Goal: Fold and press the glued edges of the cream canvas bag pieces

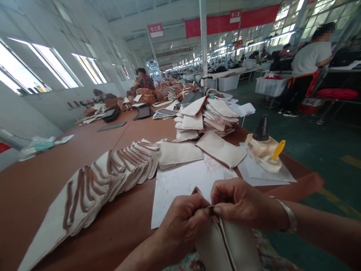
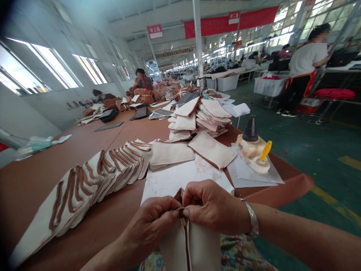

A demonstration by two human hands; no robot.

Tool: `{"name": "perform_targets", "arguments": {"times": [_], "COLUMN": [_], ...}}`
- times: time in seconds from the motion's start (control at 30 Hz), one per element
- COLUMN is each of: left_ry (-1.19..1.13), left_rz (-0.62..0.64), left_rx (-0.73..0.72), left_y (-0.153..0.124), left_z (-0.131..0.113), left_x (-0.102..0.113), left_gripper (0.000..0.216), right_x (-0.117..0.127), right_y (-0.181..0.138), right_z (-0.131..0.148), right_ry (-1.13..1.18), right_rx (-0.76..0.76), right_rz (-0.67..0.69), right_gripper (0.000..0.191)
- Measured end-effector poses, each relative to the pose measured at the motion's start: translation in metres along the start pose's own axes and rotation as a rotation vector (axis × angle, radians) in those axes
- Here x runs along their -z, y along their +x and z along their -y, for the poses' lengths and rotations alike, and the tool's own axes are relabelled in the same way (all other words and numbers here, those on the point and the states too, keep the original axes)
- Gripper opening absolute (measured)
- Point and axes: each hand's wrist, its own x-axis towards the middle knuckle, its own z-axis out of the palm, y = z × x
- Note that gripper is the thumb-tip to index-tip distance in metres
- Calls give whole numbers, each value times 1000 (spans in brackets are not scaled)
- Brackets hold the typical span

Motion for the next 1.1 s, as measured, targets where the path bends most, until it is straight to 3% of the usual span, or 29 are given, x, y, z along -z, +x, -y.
{"name": "perform_targets", "arguments": {"times": [0.17, 0.33, 0.43, 0.53, 0.73, 0.9, 1.03, 1.1], "left_ry": [310, 921, 1038, 799, 33, -261, -438, -426], "left_rz": [12, -143, -216, -207, 23, 96, 217, 202], "left_rx": [-155, -395, -392, -347, -188, -60, 116, 120], "left_y": [-2, 0, 3, 2, -2, 1, 5, 5], "left_z": [9, 19, 24, 24, 19, 15, 22, 24], "left_x": [2, -10, -17, -15, 3, 4, -1, -3], "left_gripper": [27, 20, 21, 21, 32, 53, 44, 41], "right_x": [-8, -14, -16, -17, -17, -13, -7, -5], "right_y": [-4, -2, -1, -3, -12, -16, -18, -21], "right_z": [-8, -12, -14, -17, -28, -26, -33, -38], "right_ry": [-91, -165, -194, -169, -92, -157, -409, -405], "right_rx": [9, 73, 66, 65, 128, 261, 464, 445], "right_rz": [-49, -129, -171, -162, -124, -71, -42, -6], "right_gripper": [3, 8, 11, 10, 9, 10, 15, 17]}}
